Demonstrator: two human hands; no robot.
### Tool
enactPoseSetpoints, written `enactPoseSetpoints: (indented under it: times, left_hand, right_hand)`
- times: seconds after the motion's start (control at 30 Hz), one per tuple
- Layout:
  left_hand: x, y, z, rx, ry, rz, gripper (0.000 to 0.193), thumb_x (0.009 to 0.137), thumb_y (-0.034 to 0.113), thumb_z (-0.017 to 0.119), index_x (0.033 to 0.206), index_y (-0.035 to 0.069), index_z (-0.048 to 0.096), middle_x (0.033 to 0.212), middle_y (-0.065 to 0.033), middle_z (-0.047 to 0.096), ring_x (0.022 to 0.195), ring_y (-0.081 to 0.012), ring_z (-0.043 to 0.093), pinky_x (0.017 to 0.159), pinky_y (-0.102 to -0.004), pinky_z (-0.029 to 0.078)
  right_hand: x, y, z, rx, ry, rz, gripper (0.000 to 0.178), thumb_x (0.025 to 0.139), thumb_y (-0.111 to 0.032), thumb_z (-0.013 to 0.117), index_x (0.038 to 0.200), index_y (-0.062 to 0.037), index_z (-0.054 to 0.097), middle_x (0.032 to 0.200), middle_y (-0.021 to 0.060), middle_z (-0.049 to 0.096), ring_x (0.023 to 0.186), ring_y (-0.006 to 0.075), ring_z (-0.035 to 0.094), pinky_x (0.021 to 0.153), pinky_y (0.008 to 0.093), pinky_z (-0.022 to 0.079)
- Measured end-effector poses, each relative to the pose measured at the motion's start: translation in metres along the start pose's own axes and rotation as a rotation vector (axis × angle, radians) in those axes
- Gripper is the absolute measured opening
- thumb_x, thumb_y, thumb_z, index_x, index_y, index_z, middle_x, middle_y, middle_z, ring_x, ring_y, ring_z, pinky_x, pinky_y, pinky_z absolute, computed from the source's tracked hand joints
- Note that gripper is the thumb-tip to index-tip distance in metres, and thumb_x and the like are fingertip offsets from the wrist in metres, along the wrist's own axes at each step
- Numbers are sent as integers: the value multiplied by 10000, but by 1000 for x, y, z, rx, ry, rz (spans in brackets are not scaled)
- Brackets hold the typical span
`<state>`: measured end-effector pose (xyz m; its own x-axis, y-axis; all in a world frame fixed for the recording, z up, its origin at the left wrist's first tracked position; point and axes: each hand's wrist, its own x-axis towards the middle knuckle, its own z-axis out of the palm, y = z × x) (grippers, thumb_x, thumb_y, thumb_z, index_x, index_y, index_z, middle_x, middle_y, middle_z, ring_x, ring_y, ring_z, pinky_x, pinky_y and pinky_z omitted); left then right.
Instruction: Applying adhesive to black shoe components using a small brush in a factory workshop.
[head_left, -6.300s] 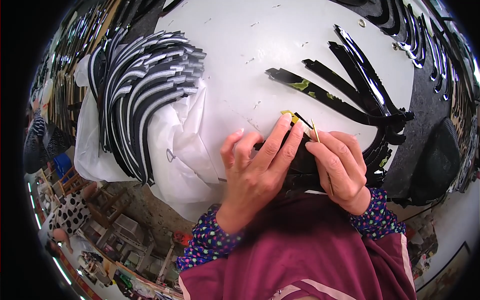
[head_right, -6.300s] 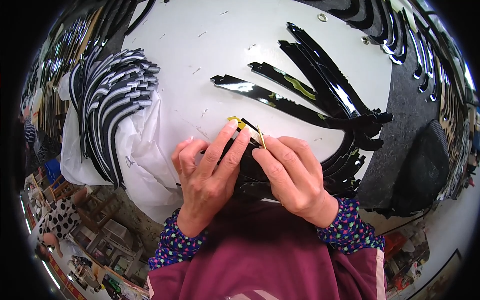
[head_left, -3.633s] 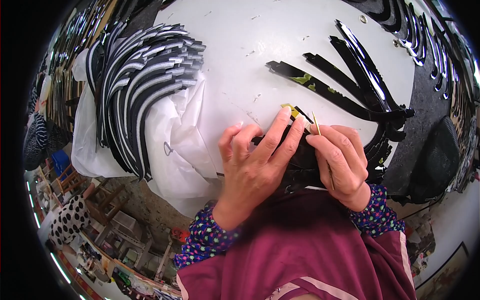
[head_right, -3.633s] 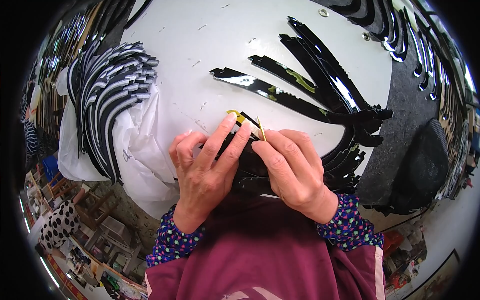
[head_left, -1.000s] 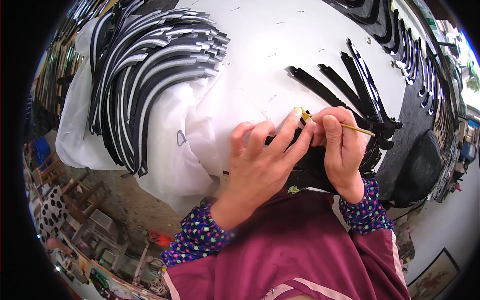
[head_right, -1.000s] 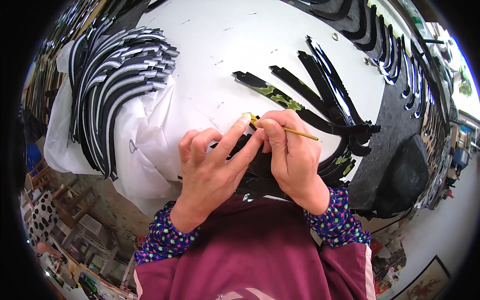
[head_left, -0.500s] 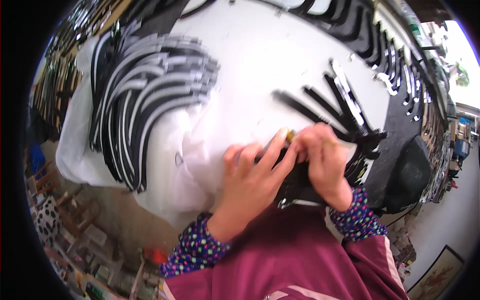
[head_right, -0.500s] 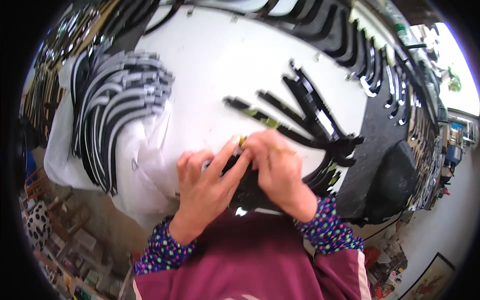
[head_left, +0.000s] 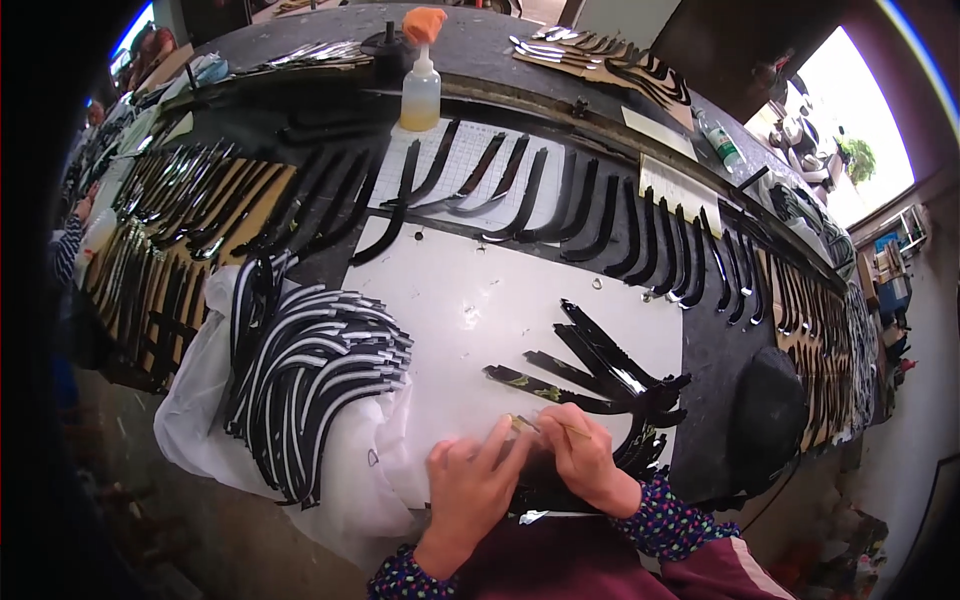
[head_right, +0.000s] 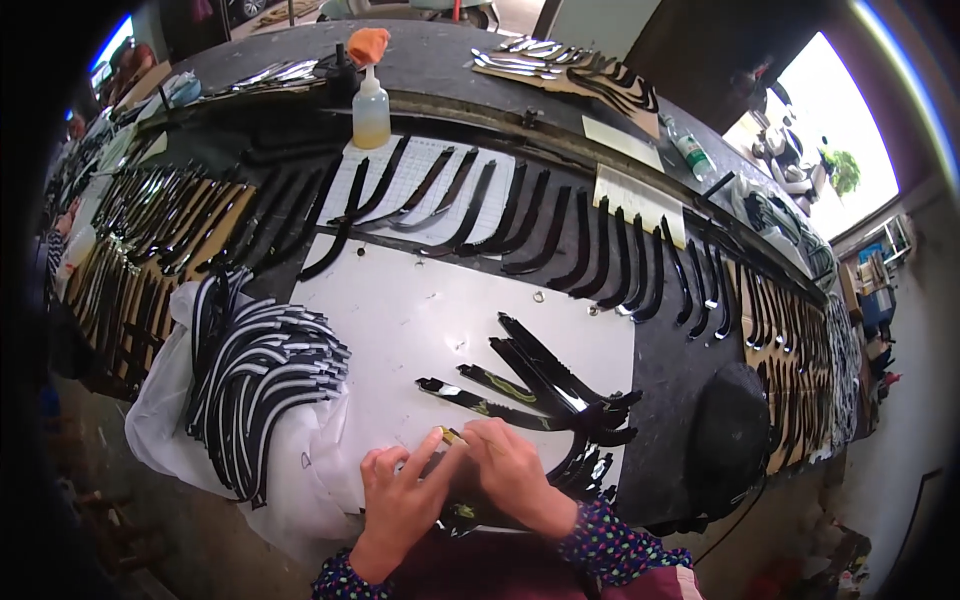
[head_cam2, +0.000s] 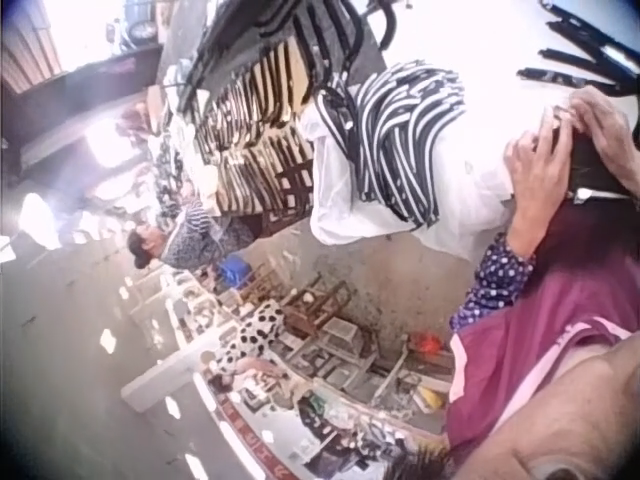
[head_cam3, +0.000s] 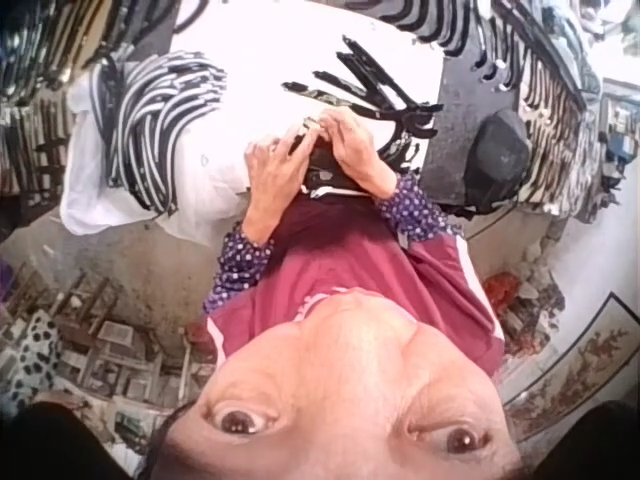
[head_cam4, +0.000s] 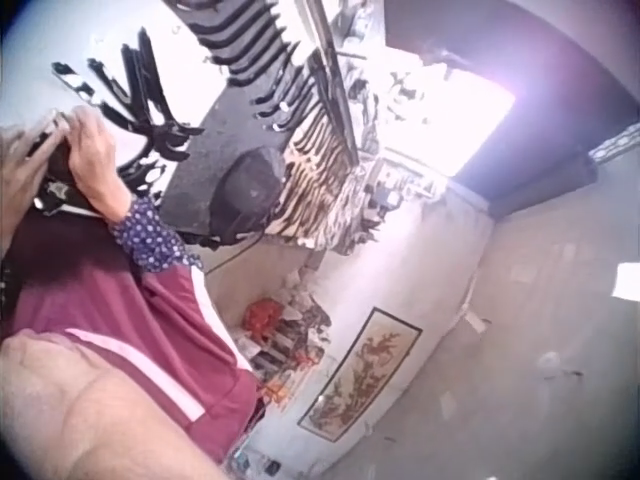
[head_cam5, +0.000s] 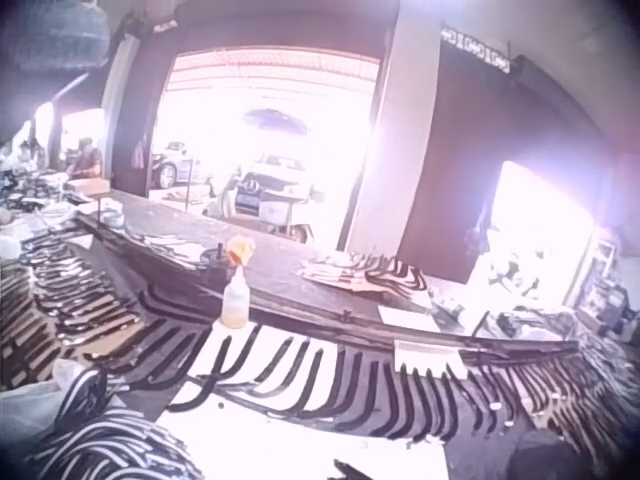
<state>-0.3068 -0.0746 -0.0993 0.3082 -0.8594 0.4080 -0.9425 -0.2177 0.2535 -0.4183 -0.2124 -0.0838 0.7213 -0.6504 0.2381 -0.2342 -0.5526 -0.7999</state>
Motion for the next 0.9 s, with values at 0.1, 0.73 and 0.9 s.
enactPoseSetpoints:
  times: [0.1, 0.73, 0.9]
  left_hand:
    - [0, 0, 0, -10, -6, -9, 420, 871, 216, 688, 1287, 274, 677, 1368, 51, 585, 1015, -199, 502, 944, -439, 388]
    - [-5, 3, 6, -65, 92, -69, 377, 875, 225, 723, 1238, 197, 628, 1303, 18, 602, 1045, -226, 564, 936, -423, 414]
    - [-5, -3, 12, -119, 106, -73, 335, 875, 205, 715, 1199, 159, 643, 1287, -16, 604, 1031, -250, 563, 932, -425, 417]
  right_hand:
    - [1, -3, -6, -167, 38, -215, 190, 889, 42, 683, 1067, -1, 636, 932, 138, 659, 804, 303, 662, 706, 375, 552]
    - [-8, 4, -8, -343, 48, -356, 156, 892, -5, 690, 1042, 0, 646, 953, 144, 669, 859, 324, 641, 776, 404, 536]
    - [5, 23, -9, -301, 98, -357, 129, 900, -22, 646, 1029, -19, 637, 939, 148, 657, 885, 330, 621, 808, 411, 508]
